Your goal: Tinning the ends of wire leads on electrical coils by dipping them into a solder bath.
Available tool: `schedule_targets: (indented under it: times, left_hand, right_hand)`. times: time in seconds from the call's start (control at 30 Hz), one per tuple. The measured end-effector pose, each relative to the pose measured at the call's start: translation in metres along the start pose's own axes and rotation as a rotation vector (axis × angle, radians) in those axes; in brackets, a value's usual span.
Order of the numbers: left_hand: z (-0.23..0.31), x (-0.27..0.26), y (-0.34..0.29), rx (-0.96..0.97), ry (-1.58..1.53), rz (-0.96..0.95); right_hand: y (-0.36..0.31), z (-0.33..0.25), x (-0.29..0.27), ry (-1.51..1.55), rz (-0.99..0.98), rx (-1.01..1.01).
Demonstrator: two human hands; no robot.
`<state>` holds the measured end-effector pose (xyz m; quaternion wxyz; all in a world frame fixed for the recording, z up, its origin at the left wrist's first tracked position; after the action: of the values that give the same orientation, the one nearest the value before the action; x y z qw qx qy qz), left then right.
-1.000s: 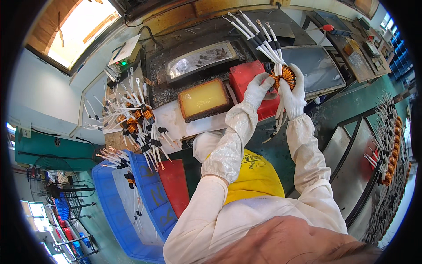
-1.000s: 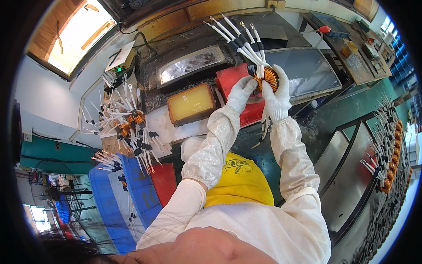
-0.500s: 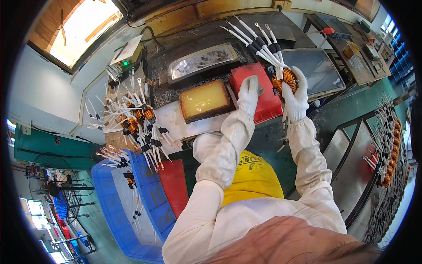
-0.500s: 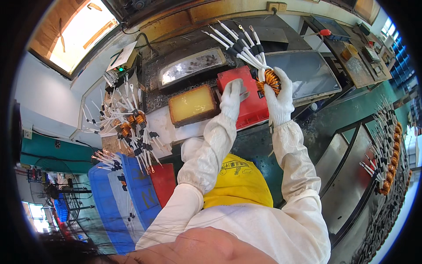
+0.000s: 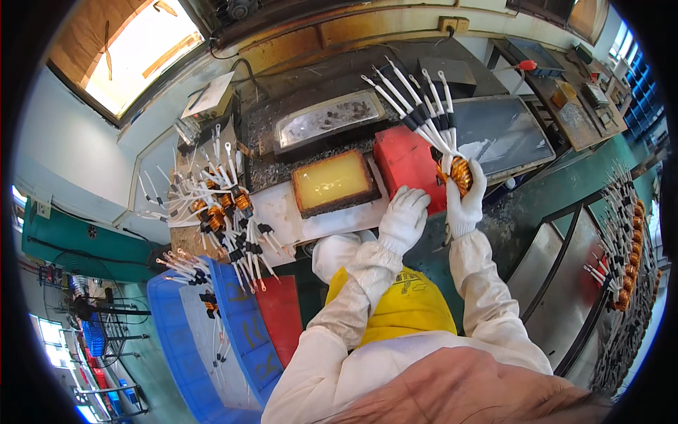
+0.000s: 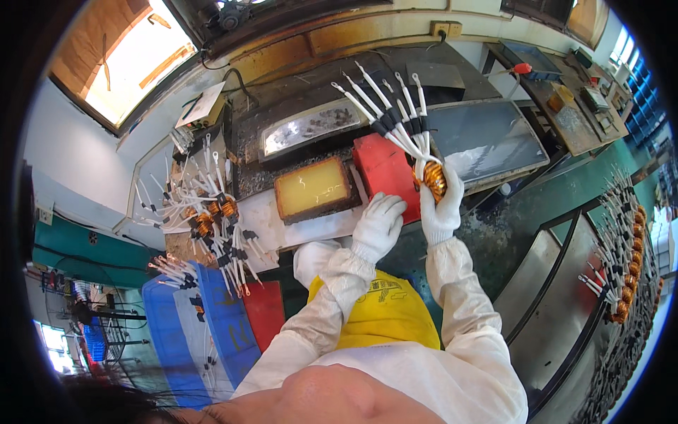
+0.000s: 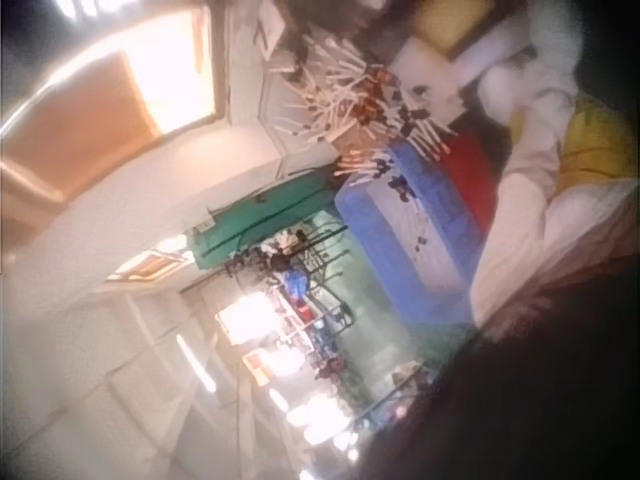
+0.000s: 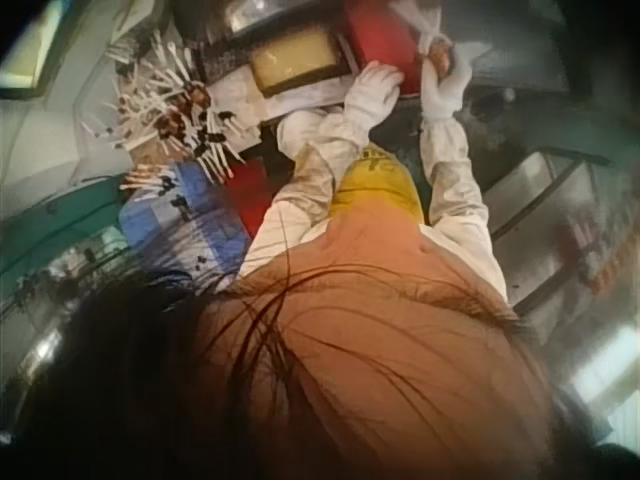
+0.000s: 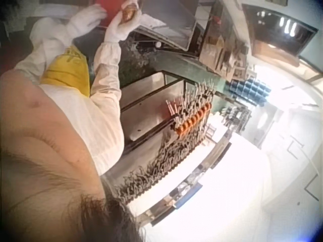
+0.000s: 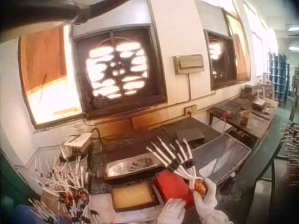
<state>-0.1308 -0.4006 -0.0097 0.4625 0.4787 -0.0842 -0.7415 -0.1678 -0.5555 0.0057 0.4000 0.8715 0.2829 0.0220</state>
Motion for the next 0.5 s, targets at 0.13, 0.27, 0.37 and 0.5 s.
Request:
schedule_targets:
  times: [0.13,0.27,0.37,0.5]
  left_hand:
    - [0.0,0.001,0.0,-0.031,0.053,0.023]
    - [-0.003,0.003,0.003,-0.025,0.072,0.046]
    - [-0.002,0.003,0.004,-0.027,0.047,0.037]
    - [-0.002,0.002,0.002,-0.048,0.072,0.031]
  right_hand:
    - [-0.023,0.007,-0.006,-0.055,0.021,0.043]
    - [-0.032,0.01,-0.001,-0.083,0.1,0.011]
    - [-0.032,0.015,0.001,-0.086,0.175,-0.034]
    - [-0.031,0.015,0.001,-0.117,0.177,-0.064]
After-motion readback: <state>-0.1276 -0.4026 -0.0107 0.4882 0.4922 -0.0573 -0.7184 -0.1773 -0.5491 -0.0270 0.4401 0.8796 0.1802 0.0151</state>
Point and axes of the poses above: each hand's wrist, its own y-axis towards the middle knuckle, its own x-axis out of the palm, z = x × y, the point moved 3 cm from there along y, towards the middle knuckle, and after that the axes turned 1 degree about -y, right-handed, at the moved point
